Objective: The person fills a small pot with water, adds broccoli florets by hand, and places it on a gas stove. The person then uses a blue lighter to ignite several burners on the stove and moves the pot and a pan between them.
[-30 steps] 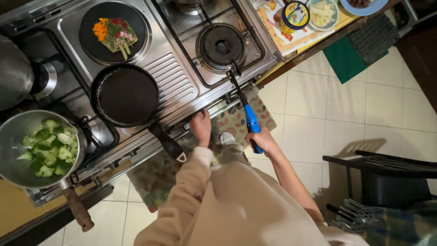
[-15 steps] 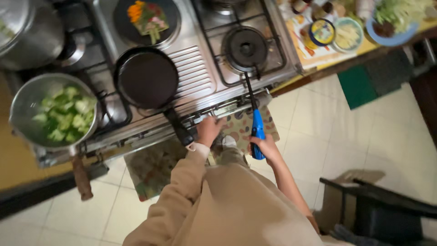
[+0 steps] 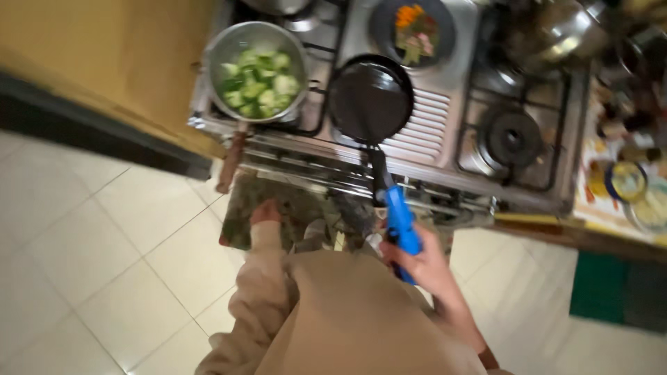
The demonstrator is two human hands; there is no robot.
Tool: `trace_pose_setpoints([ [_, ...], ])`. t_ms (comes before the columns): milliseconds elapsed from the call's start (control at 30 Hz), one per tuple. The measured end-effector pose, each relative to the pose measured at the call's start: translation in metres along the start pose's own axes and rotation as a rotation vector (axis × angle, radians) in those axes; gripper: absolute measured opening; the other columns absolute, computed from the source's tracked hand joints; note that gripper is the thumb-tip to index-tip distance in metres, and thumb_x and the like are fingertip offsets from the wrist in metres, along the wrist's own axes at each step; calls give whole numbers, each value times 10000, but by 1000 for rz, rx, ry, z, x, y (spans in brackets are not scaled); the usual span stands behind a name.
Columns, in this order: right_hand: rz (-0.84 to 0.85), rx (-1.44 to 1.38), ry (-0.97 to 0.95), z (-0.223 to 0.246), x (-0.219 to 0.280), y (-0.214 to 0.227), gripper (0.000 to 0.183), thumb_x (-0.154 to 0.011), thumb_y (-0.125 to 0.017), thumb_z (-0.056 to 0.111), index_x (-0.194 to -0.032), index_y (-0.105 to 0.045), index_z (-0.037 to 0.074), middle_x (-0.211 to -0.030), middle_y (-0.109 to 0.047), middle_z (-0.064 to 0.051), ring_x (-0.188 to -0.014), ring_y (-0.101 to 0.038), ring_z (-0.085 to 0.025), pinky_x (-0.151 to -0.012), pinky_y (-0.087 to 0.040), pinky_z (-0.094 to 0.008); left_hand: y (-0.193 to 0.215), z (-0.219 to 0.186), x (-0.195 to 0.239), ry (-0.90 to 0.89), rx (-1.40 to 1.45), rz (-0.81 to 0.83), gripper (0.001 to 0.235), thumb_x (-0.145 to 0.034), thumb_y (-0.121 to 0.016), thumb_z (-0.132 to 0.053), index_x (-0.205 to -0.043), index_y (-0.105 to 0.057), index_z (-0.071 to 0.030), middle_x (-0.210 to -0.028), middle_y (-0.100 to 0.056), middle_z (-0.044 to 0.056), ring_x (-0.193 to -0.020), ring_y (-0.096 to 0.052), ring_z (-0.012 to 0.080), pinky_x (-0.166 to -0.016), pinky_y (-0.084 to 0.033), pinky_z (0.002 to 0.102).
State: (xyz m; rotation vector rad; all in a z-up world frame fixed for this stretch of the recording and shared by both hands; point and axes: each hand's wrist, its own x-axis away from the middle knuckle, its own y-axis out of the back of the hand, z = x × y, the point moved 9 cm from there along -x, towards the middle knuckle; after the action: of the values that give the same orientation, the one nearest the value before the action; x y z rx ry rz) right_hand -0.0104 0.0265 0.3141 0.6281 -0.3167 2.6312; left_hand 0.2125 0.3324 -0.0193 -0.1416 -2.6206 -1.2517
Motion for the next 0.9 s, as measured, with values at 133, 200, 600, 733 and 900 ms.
trace_pose_setpoints([
  [133,191,185,-72,-19,-25,-60,288,-851,-784,65,-1119,-683,35,-792,-670,-39,-620,-644,-119,-520,-524,-289,99,-17,-18,148,741,193,471,-941,-592,-483,-1236,-694,-130,-1045,-748,141,-856,-702,326,-761,-555,425],
  [200,233,180,-106,-31,-34,-71,284,-854,-780,68,-1120,-683,38,-774,-672,-44,-613,-649,-124,-520,-537,-295,150,-59,-12,188,921,366,517,-926,-581,-505,-1288,-643,-140,-1036,-752,107,-806,-716,285,-717,-569,394],
  [600,47,93,61,-17,-62,-47,291,-861,-750,42,-1131,-655,-10,-759,-668,-52,-610,-666,-148,-545,-546,-304,112,-122,-82,-89,258,292,498,-793,-765,-536,-982,-768,-76,-705,-722,147,-694,-718,314,-685,-539,440],
  [733,-30,102,73,-22,-62,-32,292,-854,-759,52,-1117,-654,-17,-773,-664,-49,-620,-666,-143,-550,-549,-301,88,-102,-89,-191,179,160,493,-817,-786,-543,-878,-748,-55,-756,-713,184,-757,-696,387,-716,-533,464],
  [900,-114,82,48,-21,-59,-16,304,-842,-763,68,-1115,-652,-10,-763,-673,-59,-610,-669,-146,-534,-537,-301,81,-112,-85,-293,263,120,431,-775,-768,-519,-865,-782,-98,-785,-727,173,-777,-714,387,-700,-549,465],
])
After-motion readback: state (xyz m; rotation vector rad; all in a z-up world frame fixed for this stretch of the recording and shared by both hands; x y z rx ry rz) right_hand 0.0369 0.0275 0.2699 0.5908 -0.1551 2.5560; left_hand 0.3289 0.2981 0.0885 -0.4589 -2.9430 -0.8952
